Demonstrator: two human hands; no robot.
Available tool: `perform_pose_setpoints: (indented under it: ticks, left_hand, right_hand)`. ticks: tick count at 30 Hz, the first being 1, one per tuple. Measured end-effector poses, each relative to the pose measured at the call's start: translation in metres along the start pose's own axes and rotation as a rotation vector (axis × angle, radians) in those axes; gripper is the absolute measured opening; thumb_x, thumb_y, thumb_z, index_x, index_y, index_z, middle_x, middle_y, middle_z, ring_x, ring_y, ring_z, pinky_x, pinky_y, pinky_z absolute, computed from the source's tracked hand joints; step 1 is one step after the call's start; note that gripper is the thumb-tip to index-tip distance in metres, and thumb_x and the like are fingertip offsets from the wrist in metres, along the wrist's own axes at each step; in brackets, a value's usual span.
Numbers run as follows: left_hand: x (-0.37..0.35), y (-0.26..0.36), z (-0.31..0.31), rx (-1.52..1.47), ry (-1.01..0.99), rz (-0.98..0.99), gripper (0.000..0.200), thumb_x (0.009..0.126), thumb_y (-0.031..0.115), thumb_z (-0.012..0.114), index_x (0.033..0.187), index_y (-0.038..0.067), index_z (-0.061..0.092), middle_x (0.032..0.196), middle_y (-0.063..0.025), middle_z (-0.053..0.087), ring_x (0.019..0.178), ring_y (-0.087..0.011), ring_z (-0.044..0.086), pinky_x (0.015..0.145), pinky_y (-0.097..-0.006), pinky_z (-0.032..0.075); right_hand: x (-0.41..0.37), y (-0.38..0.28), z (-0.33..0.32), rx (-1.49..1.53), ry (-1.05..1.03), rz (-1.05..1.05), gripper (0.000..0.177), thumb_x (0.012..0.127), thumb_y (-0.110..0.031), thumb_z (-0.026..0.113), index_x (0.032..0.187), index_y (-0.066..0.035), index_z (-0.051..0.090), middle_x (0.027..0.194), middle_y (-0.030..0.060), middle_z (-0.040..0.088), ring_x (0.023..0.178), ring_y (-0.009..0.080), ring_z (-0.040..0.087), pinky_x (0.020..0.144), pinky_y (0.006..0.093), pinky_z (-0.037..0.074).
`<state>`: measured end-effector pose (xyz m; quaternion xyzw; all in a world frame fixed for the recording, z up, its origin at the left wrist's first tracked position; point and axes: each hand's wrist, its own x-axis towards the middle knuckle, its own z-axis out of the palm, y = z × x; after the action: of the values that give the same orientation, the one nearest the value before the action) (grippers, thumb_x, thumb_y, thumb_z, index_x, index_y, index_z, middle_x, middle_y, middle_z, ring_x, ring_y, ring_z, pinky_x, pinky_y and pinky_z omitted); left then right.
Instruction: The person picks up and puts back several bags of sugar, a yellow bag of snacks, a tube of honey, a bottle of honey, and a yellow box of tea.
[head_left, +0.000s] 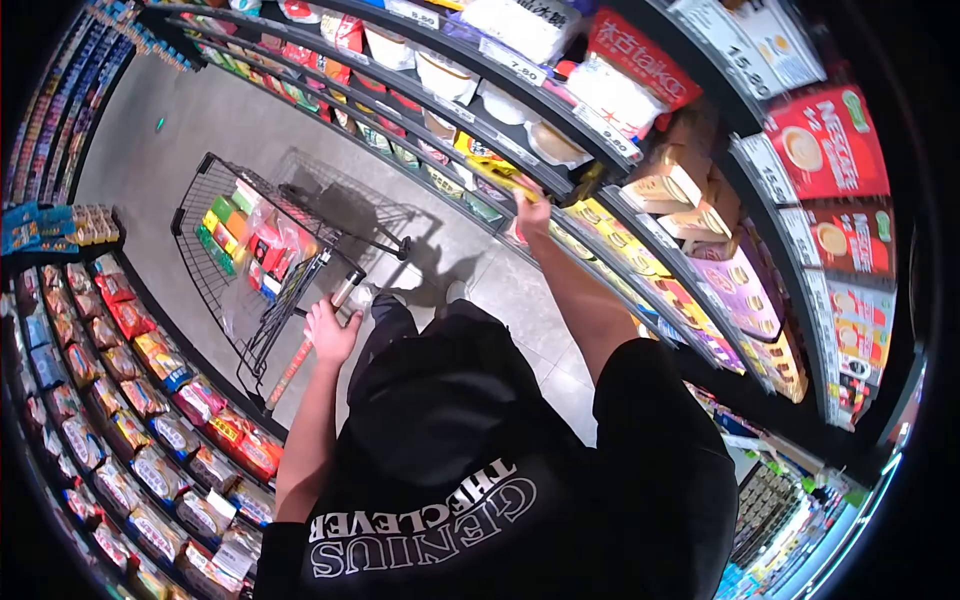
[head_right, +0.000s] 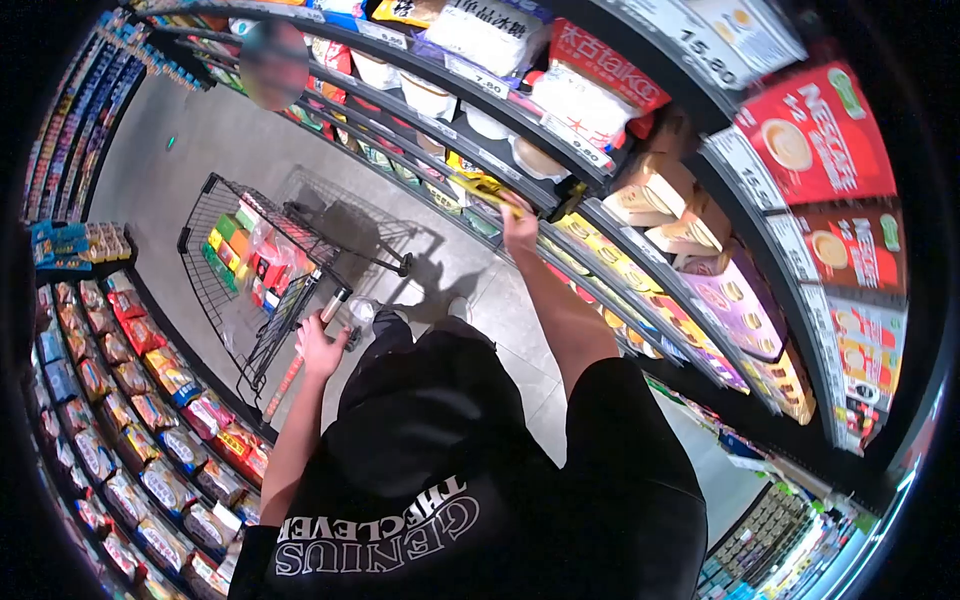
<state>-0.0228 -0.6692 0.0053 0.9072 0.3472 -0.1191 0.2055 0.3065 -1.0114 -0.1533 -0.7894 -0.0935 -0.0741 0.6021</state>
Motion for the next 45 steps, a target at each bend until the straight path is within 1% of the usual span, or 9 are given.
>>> perform_pose_setpoints:
  ticks: [5, 8, 22, 31, 35, 38, 40, 42, 45]
  left_hand:
    - [0.002, 0.0, -0.005, -0.007, -0.073, -0.027, 0.081, 0.076, 0.041, 0.08, 0.143, 0.011, 0.045, 0.131, -0.0118, 0.051, 0.127, -0.035, 0.046, 0.107, -0.0548, 0.032]
    - [0.002, 0.004, -0.008, -0.009, -0.06, -0.011, 0.081, 0.076, 0.041, 0.08, 0.143, 0.011, 0.045, 0.13, -0.0116, 0.051, 0.126, -0.0346, 0.046, 0.107, -0.0534, 0.032]
    - [0.002, 0.009, -0.018, -0.038, -0.084, -0.031, 0.083, 0.075, 0.039, 0.081, 0.144, 0.01, 0.045, 0.127, -0.0139, 0.052, 0.124, -0.0349, 0.046, 0.106, -0.0505, 0.033]
    - [0.002, 0.005, -0.021, -0.064, -0.099, -0.006, 0.086, 0.074, 0.037, 0.08, 0.146, 0.007, 0.042, 0.131, -0.0162, 0.049, 0.128, -0.0369, 0.043, 0.11, -0.0551, 0.03]
    - [0.009, 0.001, -0.02, -0.063, -0.077, 0.024, 0.088, 0.073, 0.038, 0.079, 0.145, 0.005, 0.041, 0.133, -0.0169, 0.049, 0.13, -0.0369, 0.042, 0.113, -0.0562, 0.027]
    - [0.019, 0.001, -0.024, -0.083, -0.042, 0.049, 0.089, 0.073, 0.039, 0.08, 0.145, 0.003, 0.042, 0.132, -0.0166, 0.049, 0.129, -0.0364, 0.042, 0.112, -0.0551, 0.029]
    - [0.029, 0.001, -0.031, -0.137, -0.066, 0.053, 0.09, 0.073, 0.039, 0.08, 0.145, 0.002, 0.041, 0.132, -0.0174, 0.048, 0.131, -0.0374, 0.04, 0.114, -0.0564, 0.027]
    - [0.039, 0.001, -0.041, -0.153, -0.109, 0.046, 0.089, 0.074, 0.04, 0.079, 0.145, 0.002, 0.041, 0.132, -0.018, 0.048, 0.131, -0.0383, 0.04, 0.114, -0.0562, 0.026]
    - [0.057, -0.006, -0.03, -0.144, -0.019, 0.068, 0.093, 0.073, 0.043, 0.079, 0.145, 0.002, 0.039, 0.132, -0.0186, 0.048, 0.131, -0.0381, 0.04, 0.114, -0.0558, 0.025]
  right_hand:
    - [0.021, 0.023, 0.009, 0.067, 0.097, 0.452, 0.032, 0.095, -0.022, 0.074, 0.11, 0.006, 0.072, 0.106, 0.0113, 0.076, 0.096, 0.0183, 0.07, 0.089, 0.0324, 0.052]
    - [0.025, 0.071, 0.019, -0.157, 0.105, 0.446, 0.034, 0.095, -0.023, 0.073, 0.111, 0.006, 0.072, 0.107, 0.0134, 0.076, 0.095, 0.0214, 0.071, 0.088, 0.0342, 0.053]
    - [0.023, 0.008, 0.021, -0.387, 0.425, 0.454, 0.05, 0.094, -0.035, 0.07, 0.125, 0.004, 0.064, 0.122, 0.0263, 0.069, 0.112, 0.0424, 0.065, 0.097, 0.0451, 0.049]
    - [0.008, 0.008, 0.045, -0.318, 0.452, 0.511, 0.05, 0.095, -0.018, 0.063, 0.137, 0.007, 0.051, 0.131, 0.0309, 0.062, 0.12, 0.0457, 0.061, 0.099, 0.0461, 0.05]
    - [-0.025, 0.025, 0.069, -0.494, 0.251, 0.736, 0.058, 0.091, -0.017, 0.063, 0.141, 0.008, 0.047, 0.132, 0.0313, 0.061, 0.122, 0.049, 0.058, 0.101, 0.0459, 0.049]
    - [-0.049, 0.065, 0.095, -0.731, -0.432, 0.505, 0.062, 0.09, -0.016, 0.064, 0.144, 0.008, 0.046, 0.133, 0.0276, 0.062, 0.124, 0.043, 0.059, 0.104, 0.0433, 0.048]
    - [-0.066, 0.018, 0.141, -0.171, -0.158, 0.579, 0.042, 0.094, -0.011, 0.059, 0.135, 0.0, 0.057, 0.093, 0.0133, 0.071, 0.075, 0.0183, 0.064, 0.068, 0.0316, 0.051]
    - [-0.068, -0.096, 0.176, -0.149, -0.278, 0.565, 0.044, 0.095, -0.007, 0.06, 0.138, -0.001, 0.052, 0.109, 0.0118, 0.069, 0.084, 0.0168, 0.064, 0.077, 0.029, 0.053]
    - [-0.073, -0.199, 0.226, -0.002, -0.513, 0.235, 0.049, 0.096, -0.003, 0.059, 0.143, -0.001, 0.046, 0.128, 0.0135, 0.062, 0.105, 0.0205, 0.064, 0.091, 0.0329, 0.052]
